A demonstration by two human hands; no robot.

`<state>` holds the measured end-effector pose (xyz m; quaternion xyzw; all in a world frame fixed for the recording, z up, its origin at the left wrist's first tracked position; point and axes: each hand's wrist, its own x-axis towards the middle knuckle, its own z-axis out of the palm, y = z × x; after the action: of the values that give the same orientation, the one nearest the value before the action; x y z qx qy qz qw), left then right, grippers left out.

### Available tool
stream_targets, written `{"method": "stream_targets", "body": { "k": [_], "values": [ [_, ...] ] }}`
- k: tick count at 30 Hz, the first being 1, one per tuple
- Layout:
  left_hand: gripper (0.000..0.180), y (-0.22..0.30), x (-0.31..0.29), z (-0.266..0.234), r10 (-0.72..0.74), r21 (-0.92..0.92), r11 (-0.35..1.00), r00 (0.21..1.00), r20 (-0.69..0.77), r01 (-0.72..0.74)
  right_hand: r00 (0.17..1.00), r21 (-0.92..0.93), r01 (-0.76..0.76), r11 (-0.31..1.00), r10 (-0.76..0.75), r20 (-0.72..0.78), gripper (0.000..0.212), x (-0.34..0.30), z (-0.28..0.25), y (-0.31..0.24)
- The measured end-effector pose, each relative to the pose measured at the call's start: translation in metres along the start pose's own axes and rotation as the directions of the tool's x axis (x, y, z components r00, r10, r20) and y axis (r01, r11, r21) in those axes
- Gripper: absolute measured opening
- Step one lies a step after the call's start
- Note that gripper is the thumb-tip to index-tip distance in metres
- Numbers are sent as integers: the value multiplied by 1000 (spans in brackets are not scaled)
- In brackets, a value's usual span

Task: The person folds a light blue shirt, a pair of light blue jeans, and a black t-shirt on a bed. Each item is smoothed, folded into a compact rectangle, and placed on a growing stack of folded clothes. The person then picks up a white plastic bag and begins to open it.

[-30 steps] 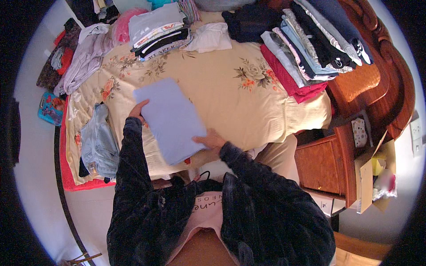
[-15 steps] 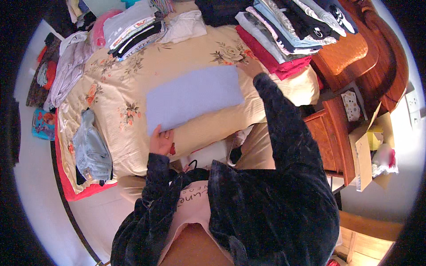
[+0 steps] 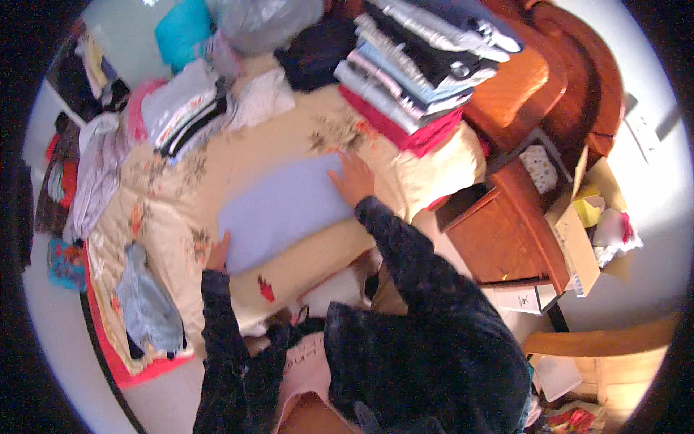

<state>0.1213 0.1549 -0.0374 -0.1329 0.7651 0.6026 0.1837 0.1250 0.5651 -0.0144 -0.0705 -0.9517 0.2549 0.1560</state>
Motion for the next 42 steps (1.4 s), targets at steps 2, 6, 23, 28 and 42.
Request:
{"method": "stream_targets", "body": {
  "k": [2, 6, 23, 28, 42],
  "values": [
    [77, 21, 26, 46, -25, -132, 990, 995, 95, 38, 958, -114, -285, 952, 288, 12, 80, 7, 0, 76],
    [62, -12, 14, 18, 228, -189, 961, 965, 130, -202, 960, 182, -278, 943, 268, 79, 88, -21, 17, 1],
    [49, 295, -56, 98, 464, -226, 885, 808, 363, -407, 952, 947, -284, 152, -69, 297, 41, 3, -297, 10],
    [54, 556, -61, 186, 764, 81, 418, 398, 508, -905, 992, 987, 119, 106, 28, -122, 27, 36, -443, 4],
    [54, 608, 68, 498, 790, 288, -136, 72, 609, -948, 933, 942, 319, -106, 211, -292, 32, 157, -386, 99]
  ]
}}
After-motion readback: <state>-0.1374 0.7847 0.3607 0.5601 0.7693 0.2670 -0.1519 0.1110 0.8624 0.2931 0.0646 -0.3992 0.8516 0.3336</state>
